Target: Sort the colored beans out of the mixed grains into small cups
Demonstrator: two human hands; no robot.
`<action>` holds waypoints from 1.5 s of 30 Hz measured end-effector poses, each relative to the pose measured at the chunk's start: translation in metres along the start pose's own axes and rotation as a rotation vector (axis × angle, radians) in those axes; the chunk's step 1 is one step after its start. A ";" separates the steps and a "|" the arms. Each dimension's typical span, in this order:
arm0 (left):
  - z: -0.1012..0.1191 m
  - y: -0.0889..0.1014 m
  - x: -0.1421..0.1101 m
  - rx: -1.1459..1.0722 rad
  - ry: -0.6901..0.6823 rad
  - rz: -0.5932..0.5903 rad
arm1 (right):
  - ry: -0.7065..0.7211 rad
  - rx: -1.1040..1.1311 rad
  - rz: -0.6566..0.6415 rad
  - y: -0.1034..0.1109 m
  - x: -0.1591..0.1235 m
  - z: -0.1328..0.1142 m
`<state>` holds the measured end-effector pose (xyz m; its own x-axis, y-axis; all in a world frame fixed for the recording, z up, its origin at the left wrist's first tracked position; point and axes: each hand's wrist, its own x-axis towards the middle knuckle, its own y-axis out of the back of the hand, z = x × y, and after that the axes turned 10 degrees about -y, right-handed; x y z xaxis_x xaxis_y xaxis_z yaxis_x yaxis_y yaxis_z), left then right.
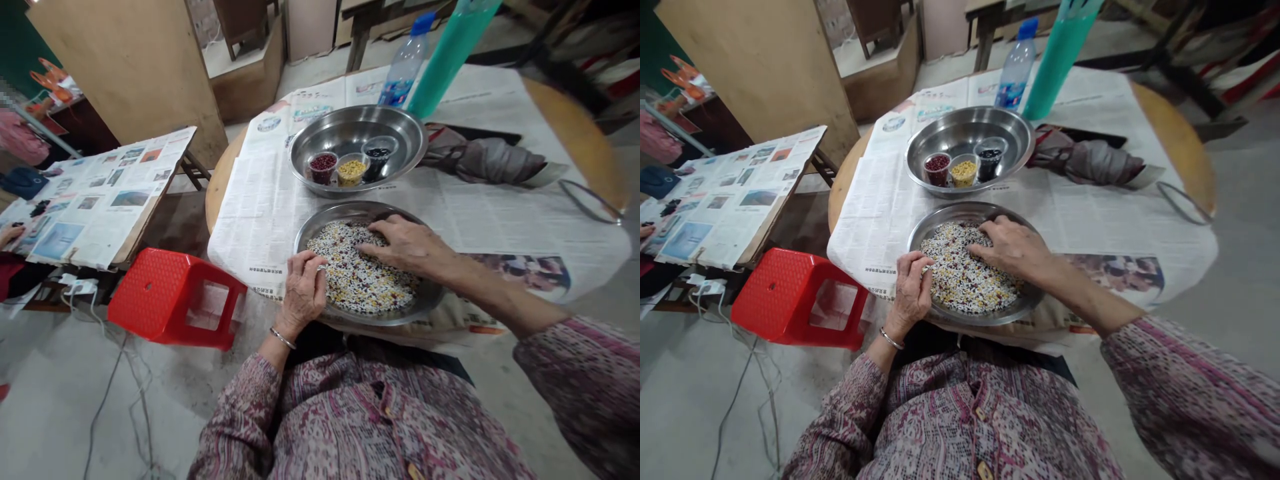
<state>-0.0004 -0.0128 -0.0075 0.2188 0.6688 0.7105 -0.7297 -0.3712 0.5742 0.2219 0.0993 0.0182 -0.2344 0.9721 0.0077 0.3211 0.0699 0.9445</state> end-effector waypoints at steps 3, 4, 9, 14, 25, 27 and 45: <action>0.001 0.000 0.001 0.002 -0.008 0.000 | 0.089 0.112 -0.034 -0.009 -0.004 -0.011; 0.001 0.001 0.001 0.005 -0.004 -0.003 | 0.111 0.178 -0.066 -0.012 -0.004 -0.017; 0.000 0.000 -0.001 0.010 0.018 -0.011 | 0.007 0.611 -0.402 -0.016 -0.011 -0.044; -0.001 -0.002 -0.003 -0.016 0.030 0.015 | 0.210 0.627 -0.417 -0.022 -0.030 -0.067; -0.001 -0.002 -0.003 -0.023 0.028 0.011 | 0.485 0.224 0.045 -0.024 0.007 -0.044; -0.002 -0.002 -0.003 -0.022 0.028 0.010 | 0.474 0.181 0.069 -0.023 0.018 -0.040; 0.002 0.000 0.000 -0.023 0.012 0.025 | 0.622 0.082 -0.186 -0.007 -0.058 -0.018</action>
<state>0.0007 -0.0141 -0.0072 0.1926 0.6675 0.7193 -0.7499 -0.3727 0.5466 0.2164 0.0386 0.0174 -0.7722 0.6327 0.0587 0.2871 0.2650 0.9205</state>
